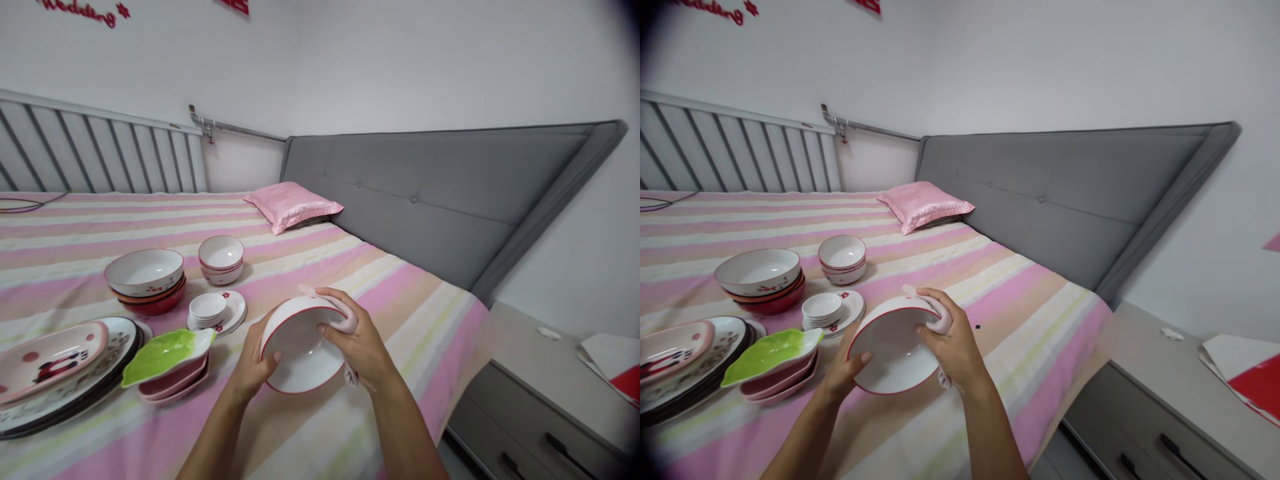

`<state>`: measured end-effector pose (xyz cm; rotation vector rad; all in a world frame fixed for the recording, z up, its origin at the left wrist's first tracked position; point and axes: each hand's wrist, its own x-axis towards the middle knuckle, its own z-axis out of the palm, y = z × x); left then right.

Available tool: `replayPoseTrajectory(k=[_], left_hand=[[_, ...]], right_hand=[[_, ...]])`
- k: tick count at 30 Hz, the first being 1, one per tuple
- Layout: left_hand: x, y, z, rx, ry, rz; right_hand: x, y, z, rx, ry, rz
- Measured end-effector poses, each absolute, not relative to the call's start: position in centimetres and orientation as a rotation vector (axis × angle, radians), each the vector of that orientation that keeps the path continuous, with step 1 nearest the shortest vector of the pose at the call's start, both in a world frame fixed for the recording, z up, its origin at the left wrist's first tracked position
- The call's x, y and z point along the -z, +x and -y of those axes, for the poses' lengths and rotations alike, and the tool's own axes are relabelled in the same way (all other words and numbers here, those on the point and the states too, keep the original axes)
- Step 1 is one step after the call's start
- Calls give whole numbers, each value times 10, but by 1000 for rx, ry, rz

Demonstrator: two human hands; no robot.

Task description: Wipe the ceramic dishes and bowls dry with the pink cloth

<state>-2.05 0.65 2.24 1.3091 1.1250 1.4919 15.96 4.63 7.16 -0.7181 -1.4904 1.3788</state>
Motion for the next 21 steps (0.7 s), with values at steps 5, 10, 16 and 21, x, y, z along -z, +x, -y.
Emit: replayPoseTrajectory(k=[5,10,16,21], left_hand=[[-36,-24,-2,-1373,1820,-1109],[-50,-21,2,-1243,1960,-1175],[-48,-11,2,-976,1965,-1501],[-42,-3,0,-925,1872,-1604]], right_hand=[[-74,165,-45,-1296,-697,1735],[-72,167,-46,-1211,-693,1902],[-65,165,-48,-1020,-712,2091],[-60,158,-48,-796,-829,2224]])
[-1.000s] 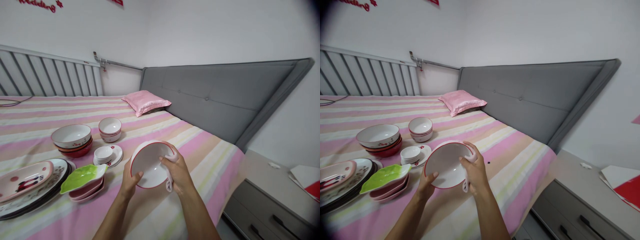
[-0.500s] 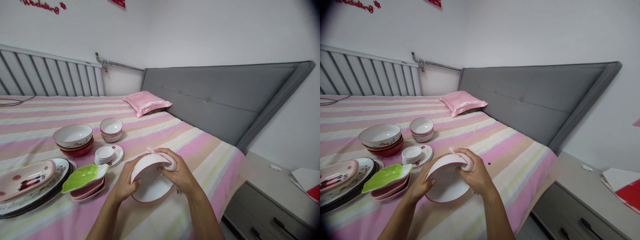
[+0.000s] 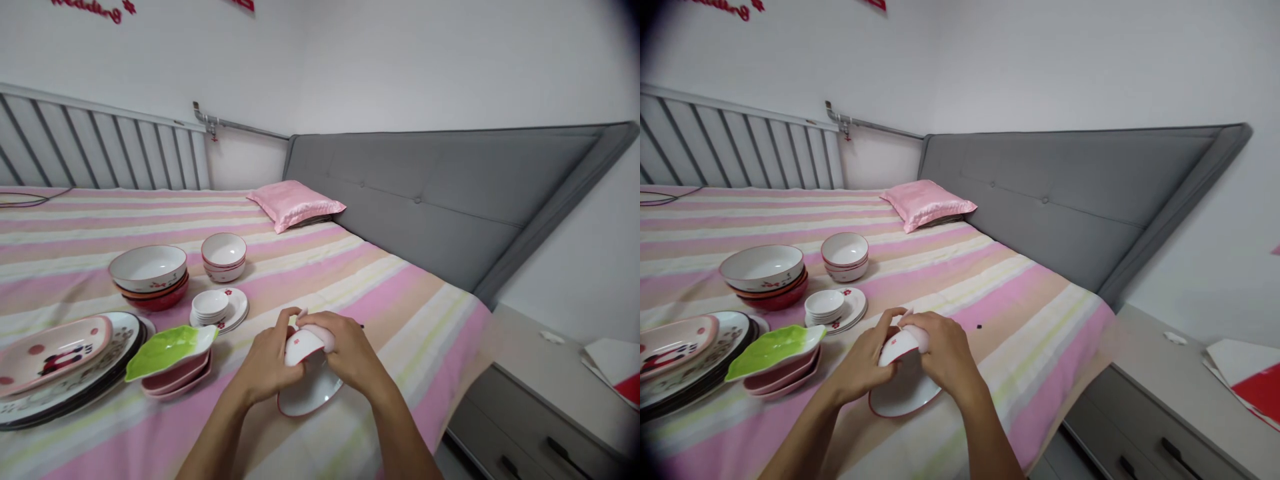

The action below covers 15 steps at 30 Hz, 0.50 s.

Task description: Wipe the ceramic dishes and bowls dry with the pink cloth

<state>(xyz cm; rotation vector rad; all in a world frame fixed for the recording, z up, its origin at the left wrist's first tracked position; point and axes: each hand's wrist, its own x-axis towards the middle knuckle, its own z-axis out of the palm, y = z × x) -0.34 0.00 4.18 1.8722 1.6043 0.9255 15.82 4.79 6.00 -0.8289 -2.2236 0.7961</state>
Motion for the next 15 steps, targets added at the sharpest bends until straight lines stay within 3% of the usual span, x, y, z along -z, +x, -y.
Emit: replayPoseTrajectory(k=[6,15], left_hand=[[-31,-10,-5,-1081,1552,-1317],[-17,7,-17,-1467,1000,-775]], right_hand=[[-53,157,-55,-821,-915,2084],[-20,152,-84,-1468,-1010,917]])
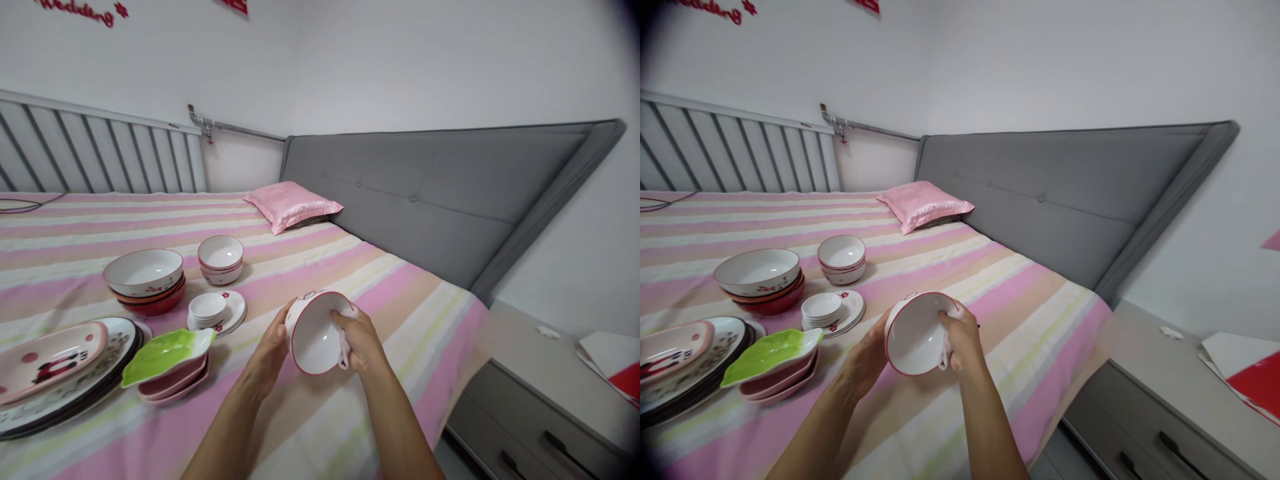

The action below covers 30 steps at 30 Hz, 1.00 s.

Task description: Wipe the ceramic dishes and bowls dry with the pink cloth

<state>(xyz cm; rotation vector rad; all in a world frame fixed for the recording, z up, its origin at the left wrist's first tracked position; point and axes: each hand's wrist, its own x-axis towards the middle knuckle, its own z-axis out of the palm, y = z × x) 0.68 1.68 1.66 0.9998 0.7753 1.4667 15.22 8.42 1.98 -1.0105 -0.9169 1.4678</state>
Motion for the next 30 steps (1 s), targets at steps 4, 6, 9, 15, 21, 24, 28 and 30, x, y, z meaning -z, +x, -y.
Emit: replayPoseTrajectory(k=[4,6,9,15,21,24,28,30], left_hand=[[-14,26,-20,-1535,1029,-833],[-11,33,-20,-1637,1018,-932],[-7,36,-19,-1749,1013,-979],[-6,22,-17,-1830,1046,-931],[-5,11,-17,-1805,1215,-989],[-9,7,-16,-1746,1453,-1013],[-21,3,-11,-1644,1793,-1050],[-27,3,-8,-1592,1893,-1048]], right_hand=[[-24,148,-82,-1599,-982,730],[-29,147,-79,-1667,-950,734],[-36,148,-73,-1769,-819,792],[-32,161,-65,-1709,-687,1107],[-33,160,-65,-1724,-557,1051],[-43,159,-65,-1782,-448,990],[-52,162,-65,-1819,-391,970],[-54,166,-65,-1833,-379,986]])
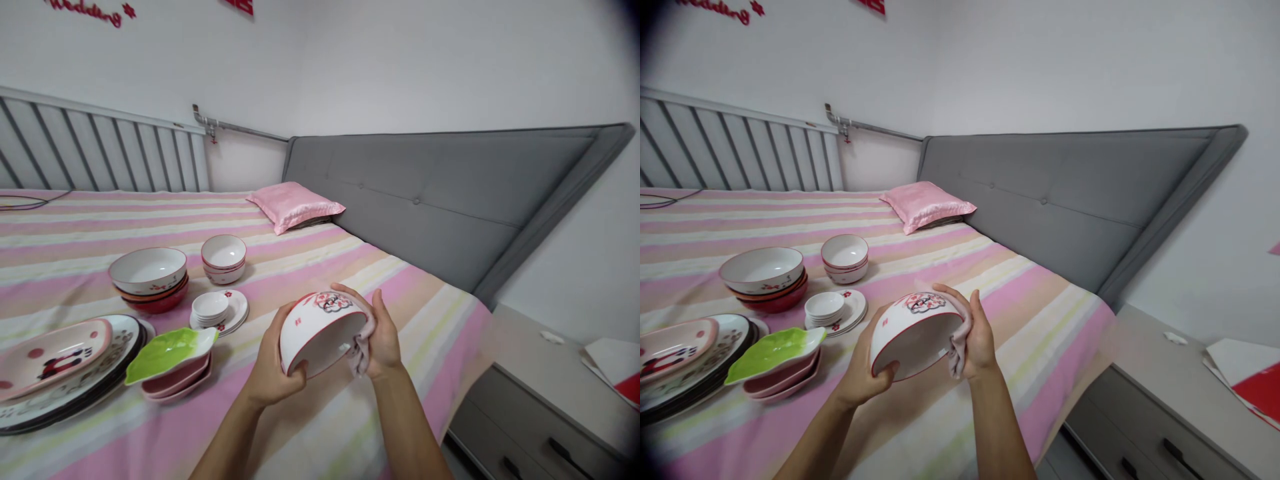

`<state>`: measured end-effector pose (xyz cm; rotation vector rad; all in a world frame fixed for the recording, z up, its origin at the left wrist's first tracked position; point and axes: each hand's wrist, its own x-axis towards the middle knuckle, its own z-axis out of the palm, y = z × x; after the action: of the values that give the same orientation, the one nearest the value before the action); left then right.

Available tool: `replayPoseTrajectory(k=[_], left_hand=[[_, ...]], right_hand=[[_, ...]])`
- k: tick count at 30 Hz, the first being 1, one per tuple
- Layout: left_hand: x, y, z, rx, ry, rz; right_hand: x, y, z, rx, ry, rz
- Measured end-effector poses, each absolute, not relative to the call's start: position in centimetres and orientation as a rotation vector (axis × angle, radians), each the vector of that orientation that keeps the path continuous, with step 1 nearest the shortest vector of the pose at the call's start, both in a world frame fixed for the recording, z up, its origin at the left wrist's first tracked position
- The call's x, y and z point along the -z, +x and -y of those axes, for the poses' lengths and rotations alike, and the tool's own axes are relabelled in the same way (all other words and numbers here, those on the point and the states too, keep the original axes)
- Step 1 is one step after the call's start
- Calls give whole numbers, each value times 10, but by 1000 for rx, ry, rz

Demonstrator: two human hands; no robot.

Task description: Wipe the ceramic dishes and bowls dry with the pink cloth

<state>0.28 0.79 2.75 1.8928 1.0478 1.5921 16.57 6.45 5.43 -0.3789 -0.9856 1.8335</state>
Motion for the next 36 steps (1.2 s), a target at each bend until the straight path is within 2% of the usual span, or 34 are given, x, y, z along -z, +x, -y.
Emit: replayPoseTrajectory(k=[7,15,19,29,36], left_hand=[[-43,3,0,-1466,2058,-1074],[-42,-2,4,-1374,2146,-1235],[-42,-1,4,-1355,2171,-1313],[-37,16,0,-1446,2043,-1528],[-26,25,-5,-1514,1843,-1642]], right_hand=[[-67,178,-57,-1789,-395,1168],[-76,177,-47,-1541,-569,1426],[-83,179,-41,-1320,-709,1645],[-81,155,-27,-469,-899,2109],[-69,134,-17,-207,-941,2261]])
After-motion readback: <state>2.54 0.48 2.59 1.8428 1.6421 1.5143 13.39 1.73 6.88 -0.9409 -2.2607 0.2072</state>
